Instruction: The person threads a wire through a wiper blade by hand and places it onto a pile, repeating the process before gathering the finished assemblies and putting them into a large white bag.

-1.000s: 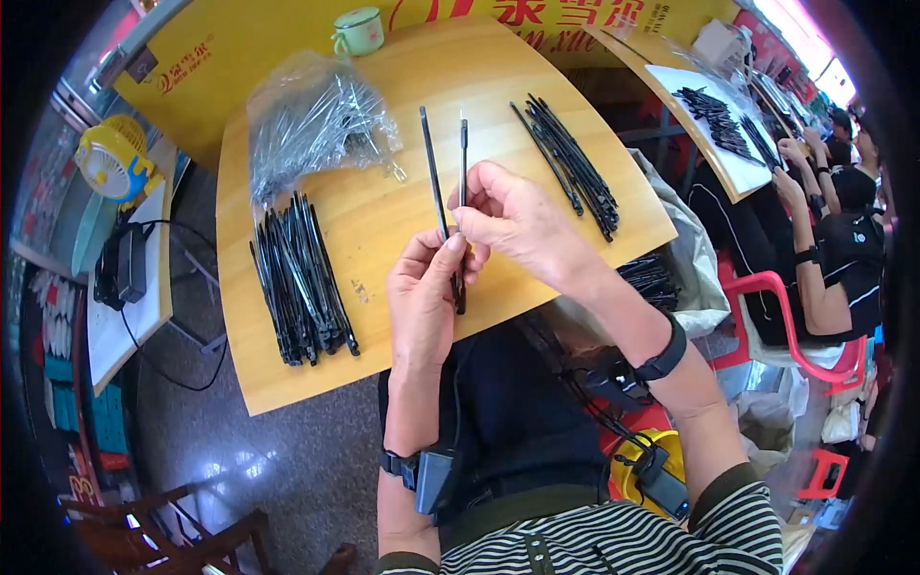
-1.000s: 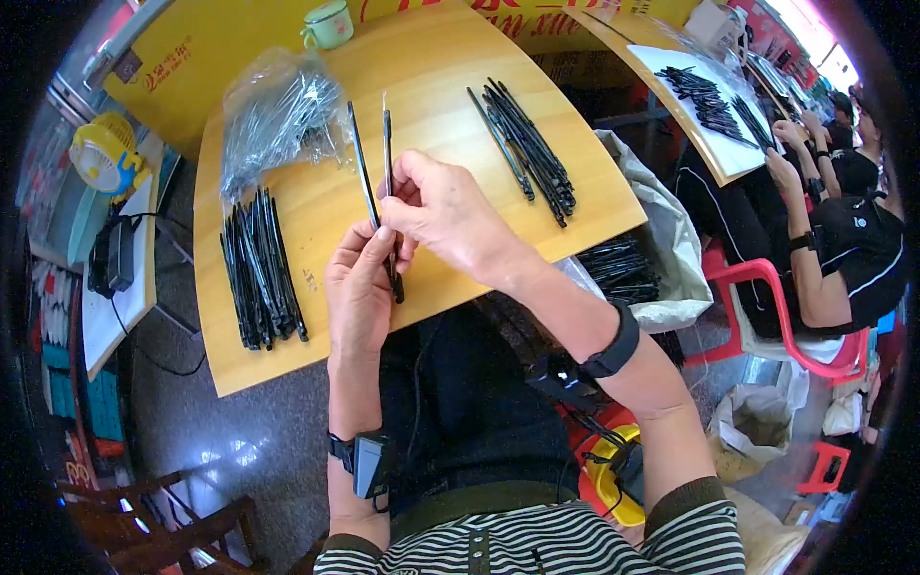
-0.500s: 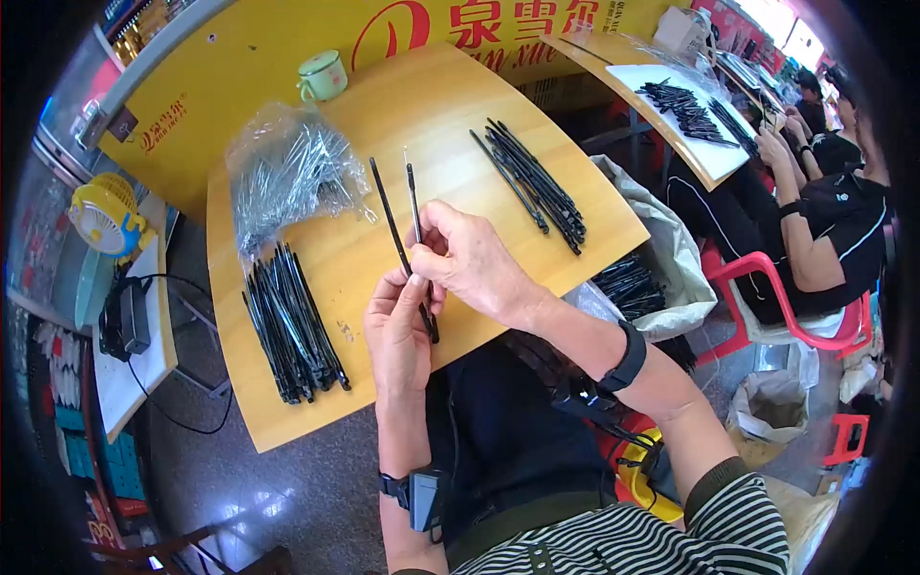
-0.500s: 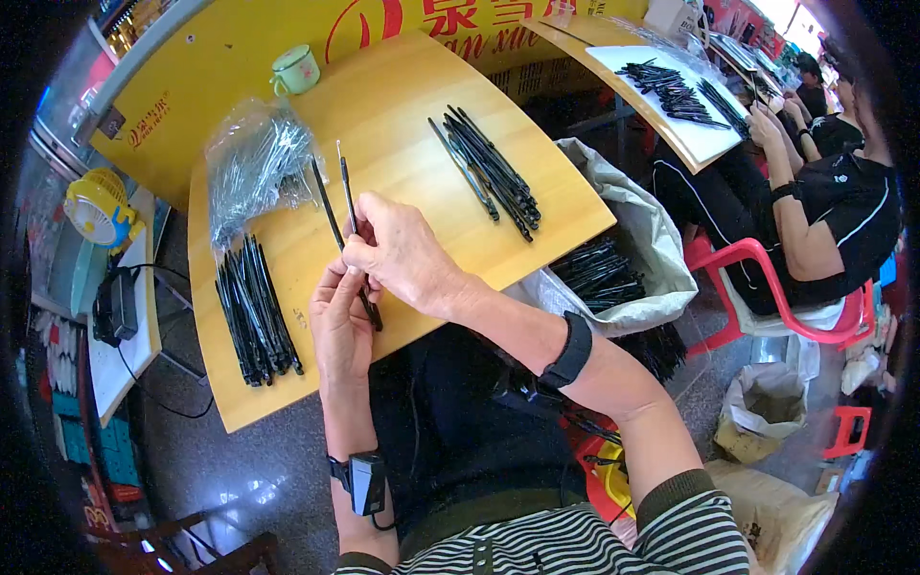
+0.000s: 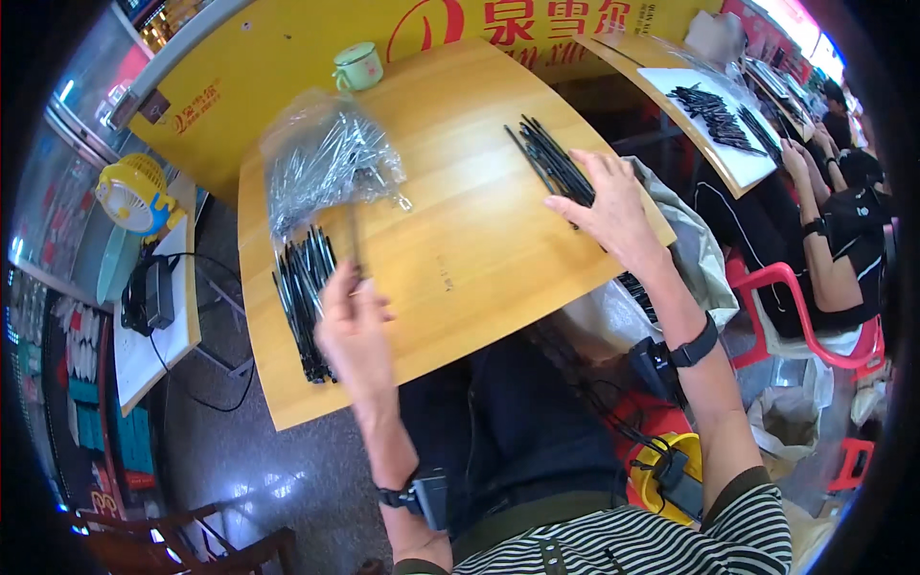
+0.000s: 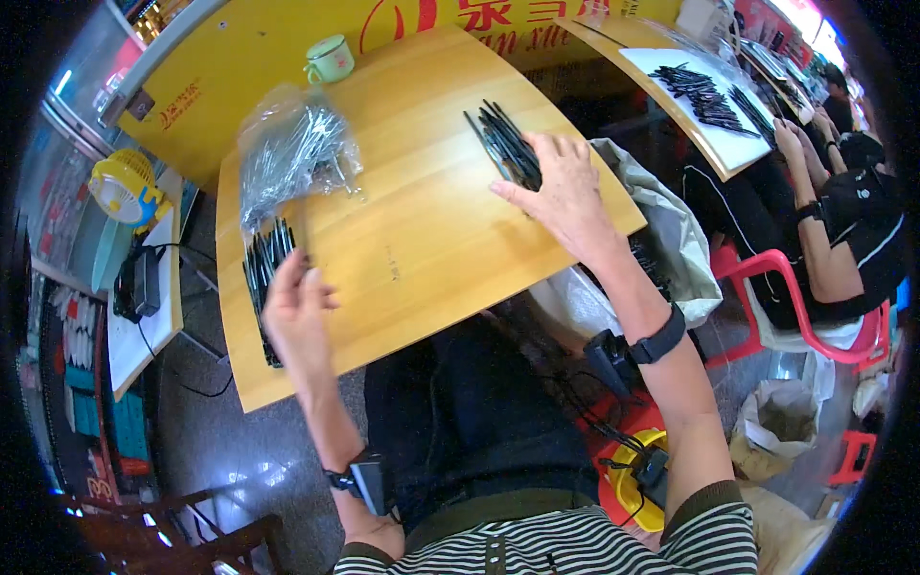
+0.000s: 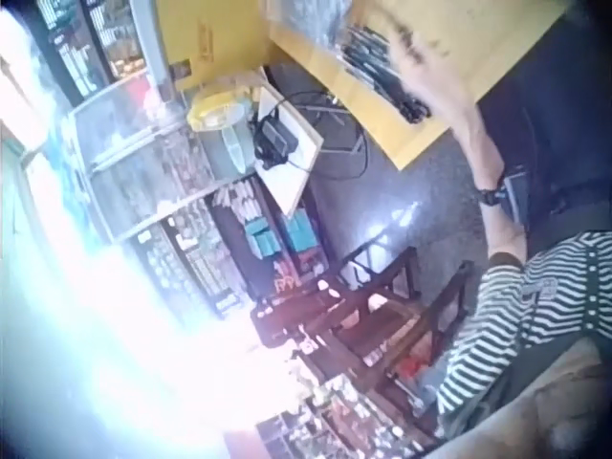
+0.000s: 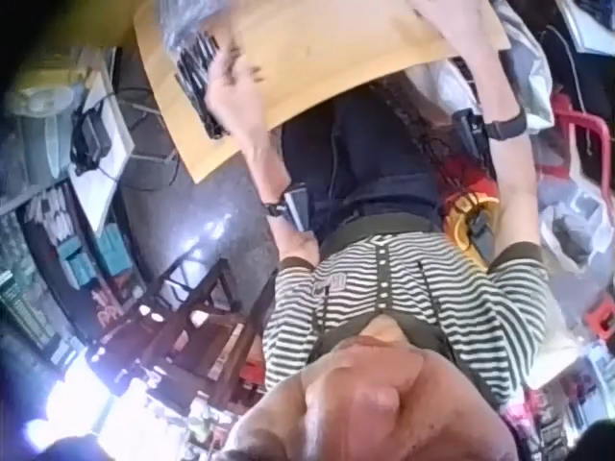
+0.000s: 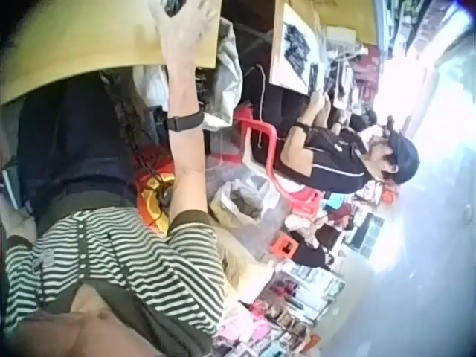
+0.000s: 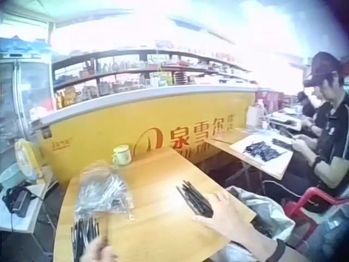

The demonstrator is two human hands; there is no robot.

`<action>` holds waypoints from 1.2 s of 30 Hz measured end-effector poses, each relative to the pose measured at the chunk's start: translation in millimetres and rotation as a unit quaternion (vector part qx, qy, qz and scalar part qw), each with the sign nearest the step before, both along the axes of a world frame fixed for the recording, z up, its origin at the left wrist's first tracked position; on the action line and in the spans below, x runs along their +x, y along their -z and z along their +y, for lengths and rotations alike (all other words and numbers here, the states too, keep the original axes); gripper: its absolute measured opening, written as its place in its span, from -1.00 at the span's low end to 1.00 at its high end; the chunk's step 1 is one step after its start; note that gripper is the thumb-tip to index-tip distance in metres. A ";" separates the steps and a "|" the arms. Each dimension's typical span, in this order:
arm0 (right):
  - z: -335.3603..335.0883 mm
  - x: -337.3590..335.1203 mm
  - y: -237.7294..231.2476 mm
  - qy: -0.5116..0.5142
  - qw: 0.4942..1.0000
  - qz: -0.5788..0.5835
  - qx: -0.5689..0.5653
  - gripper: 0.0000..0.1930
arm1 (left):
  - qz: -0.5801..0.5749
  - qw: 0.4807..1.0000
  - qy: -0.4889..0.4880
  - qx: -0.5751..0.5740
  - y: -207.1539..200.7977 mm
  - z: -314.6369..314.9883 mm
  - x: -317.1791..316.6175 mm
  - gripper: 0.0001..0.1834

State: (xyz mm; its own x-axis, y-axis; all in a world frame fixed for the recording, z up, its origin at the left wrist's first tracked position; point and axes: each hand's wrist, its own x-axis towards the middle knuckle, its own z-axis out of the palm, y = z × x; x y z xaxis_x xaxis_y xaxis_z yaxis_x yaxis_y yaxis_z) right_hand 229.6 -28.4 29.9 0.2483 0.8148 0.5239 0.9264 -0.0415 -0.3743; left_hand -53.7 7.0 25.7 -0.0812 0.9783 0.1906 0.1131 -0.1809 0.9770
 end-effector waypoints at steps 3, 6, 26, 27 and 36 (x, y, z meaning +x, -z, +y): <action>2.0 1.0 16.0 0.030 0.995 0.024 -0.097 -0.36 | 0.261 0.951 -0.147 0.073 10.0 14.3 -50.1 -0.65; 6.5 -2.0 28.8 -0.011 1.000 0.017 -0.023 -0.39 | 0.386 0.898 -0.194 0.086 5.4 15.4 -65.3 -0.63; 11.5 -35.2 20.1 -0.002 1.000 -0.001 0.025 -0.72 | 0.329 0.923 -0.095 0.176 -13.6 -1.2 -13.2 -0.76; 10.3 -34.6 18.7 0.007 0.999 -0.019 0.029 -0.73 | 0.284 0.941 -0.048 0.175 -15.9 -4.4 0.1 -0.76; 17.5 -35.7 12.9 0.077 0.992 -0.093 -0.024 -0.81 | 0.113 0.969 0.219 0.033 3.9 -18.3 79.1 -0.79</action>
